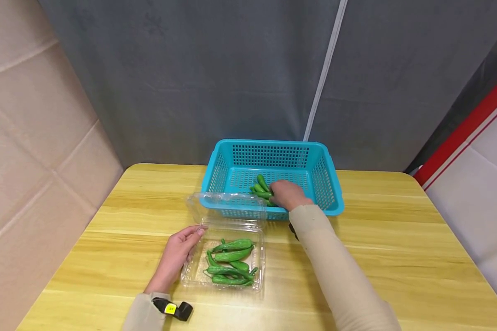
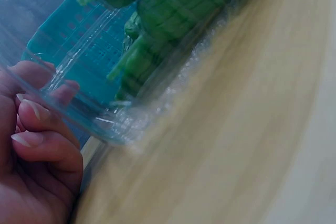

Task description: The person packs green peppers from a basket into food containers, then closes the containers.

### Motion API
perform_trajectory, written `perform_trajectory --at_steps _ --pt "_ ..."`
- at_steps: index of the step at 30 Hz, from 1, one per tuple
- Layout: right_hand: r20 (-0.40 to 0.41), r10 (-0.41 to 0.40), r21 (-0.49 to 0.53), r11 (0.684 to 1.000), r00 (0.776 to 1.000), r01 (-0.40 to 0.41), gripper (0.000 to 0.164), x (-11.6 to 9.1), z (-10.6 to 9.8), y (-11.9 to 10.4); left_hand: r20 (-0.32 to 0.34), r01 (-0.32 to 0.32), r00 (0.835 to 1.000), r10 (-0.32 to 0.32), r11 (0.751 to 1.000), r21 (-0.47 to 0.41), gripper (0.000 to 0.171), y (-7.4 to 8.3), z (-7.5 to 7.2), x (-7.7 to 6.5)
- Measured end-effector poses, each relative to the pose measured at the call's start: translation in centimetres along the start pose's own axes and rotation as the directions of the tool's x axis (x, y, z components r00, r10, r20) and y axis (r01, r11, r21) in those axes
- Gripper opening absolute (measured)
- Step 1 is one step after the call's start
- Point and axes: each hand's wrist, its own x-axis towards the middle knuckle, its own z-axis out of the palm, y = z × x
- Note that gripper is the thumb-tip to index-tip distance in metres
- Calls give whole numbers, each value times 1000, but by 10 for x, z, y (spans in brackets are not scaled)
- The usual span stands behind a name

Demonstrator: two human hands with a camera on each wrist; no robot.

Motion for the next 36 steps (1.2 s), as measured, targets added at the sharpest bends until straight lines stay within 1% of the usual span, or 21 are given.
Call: perform_trajectory --at_steps 3,7,14,18,22,25,28,34,36 --pt "-6 4 8 1000 1000 -4 30 1 0 0 3 1 1000 -1 1000 -6 24 0 0 0" --pt "-38 -13 18 1000 999 14 31 1 -1 -1 3 -4 1000 4 1000 8 24 0 -1 1" --pt "-135 -40 25 999 990 44 34 1 -3 -3 -5 -6 1000 6 1000 20 25 1 -2 1" --pt "-219 -37 53 997 975 50 35 1 -3 -1 -5 -4 1000 4 1000 15 26 0 -1 1" --pt "-301 -26 92 994 953 56 32 -2 -4 -1 -4 2 1000 -2 1000 9 25 -2 -1 2" --pt "-348 -15 119 991 937 61 32 -6 -5 -2 -2 3 1000 -3 1000 8 24 -2 0 2" --pt "-383 -10 129 990 924 64 32 -9 -7 -3 -4 -2 1000 2 1000 17 24 -2 0 2" --pt "-423 -11 130 989 906 73 33 -14 -8 -6 -5 -6 1000 6 999 39 25 -3 0 4" --pt "-441 -17 128 988 898 81 34 -16 -8 -7 -3 2 1000 -2 999 32 26 -8 -1 7"
